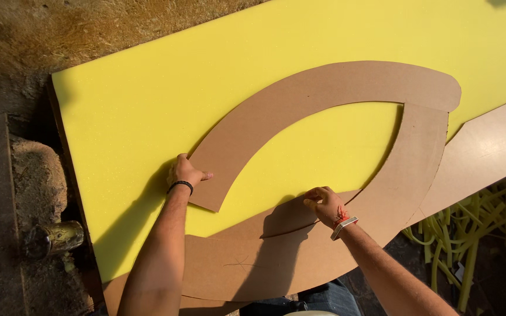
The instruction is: The person arranges curved cardboard cutout pieces on a large yellow foam board, applies hot glue to the back of the cutouts with a glue gun, and presses the pieces down onto the board, aligning them into a pattern.
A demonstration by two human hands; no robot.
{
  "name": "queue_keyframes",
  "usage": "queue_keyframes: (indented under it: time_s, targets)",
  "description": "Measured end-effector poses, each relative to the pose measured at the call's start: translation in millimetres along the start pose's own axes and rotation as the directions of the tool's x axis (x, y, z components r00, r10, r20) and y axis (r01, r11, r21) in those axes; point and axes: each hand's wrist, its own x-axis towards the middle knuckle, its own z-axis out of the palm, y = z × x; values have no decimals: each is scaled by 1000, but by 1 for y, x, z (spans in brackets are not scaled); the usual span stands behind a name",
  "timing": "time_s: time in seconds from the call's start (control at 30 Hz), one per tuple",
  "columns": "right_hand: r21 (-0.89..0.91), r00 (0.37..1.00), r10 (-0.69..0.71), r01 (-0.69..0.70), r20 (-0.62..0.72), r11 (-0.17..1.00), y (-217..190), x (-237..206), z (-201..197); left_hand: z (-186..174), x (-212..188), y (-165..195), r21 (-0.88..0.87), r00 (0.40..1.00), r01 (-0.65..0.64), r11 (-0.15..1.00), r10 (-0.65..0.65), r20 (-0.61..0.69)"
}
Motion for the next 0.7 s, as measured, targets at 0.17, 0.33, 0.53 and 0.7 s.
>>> queue_keyframes:
  time_s: [0.17, 0.33, 0.53, 0.7]
  targets:
    - [344, 995, 55, -22, -86, 939, -25, 18, -17, -54, -10, 9, -337, 985, -27, 941, -32, -171]
    - [811, 934, -130, 354, -333, 466, -93, 35, -111, -107, -40, -11, -187, 695, -458, 869, 219, -685]
    - [924, 919, -192, 368, -344, 107, -147, -29, -186, -92, -110, -76, 141, 272, -768, 625, 518, -811]
    - [878, 942, 6, 312, -337, 363, -144, -53, -190, -55, -164, -92, 277, 186, -681, 678, 525, -831]
